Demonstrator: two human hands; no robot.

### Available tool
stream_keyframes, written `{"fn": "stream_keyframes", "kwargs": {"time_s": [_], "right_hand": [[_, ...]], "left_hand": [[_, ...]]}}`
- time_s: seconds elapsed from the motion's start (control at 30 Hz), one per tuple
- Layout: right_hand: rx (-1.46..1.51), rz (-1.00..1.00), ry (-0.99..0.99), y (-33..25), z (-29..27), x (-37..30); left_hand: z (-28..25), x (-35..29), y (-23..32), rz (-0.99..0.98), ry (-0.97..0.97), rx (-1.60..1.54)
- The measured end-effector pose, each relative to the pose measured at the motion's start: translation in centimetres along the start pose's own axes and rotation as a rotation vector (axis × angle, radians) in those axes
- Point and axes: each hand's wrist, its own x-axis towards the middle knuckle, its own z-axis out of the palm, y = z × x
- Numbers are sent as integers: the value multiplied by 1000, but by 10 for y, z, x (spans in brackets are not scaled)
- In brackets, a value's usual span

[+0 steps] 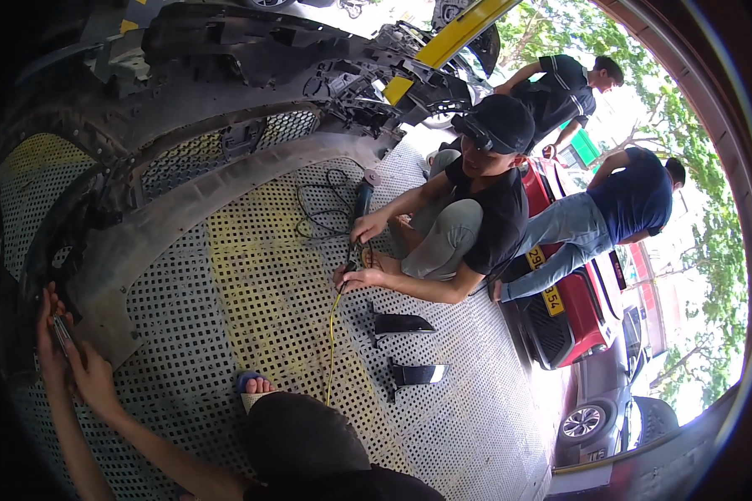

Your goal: Installing sensors and wiring into a vehicle bumper assembly.

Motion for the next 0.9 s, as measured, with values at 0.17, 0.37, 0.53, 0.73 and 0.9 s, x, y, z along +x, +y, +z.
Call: {"fn": "stream_keyframes", "kwargs": {"time_s": [0.17,0.37,0.53,0.73,0.9], "right_hand": [[817,237,-170,3,17,-6],[437,118,86,-6,35,-18],[-598,-563,311,-18,-12,-7],[-166,-164,74,-27,5,-13],[-87,-70,-15,-25,15,-23]], "left_hand": [[-5,6,-1,67,59,54],[-37,5,13,67,76,35],[5,0,-16,-38,-213,87],[30,-23,16,-26,-91,14],[21,-36,27,-34,-99,47]]}}
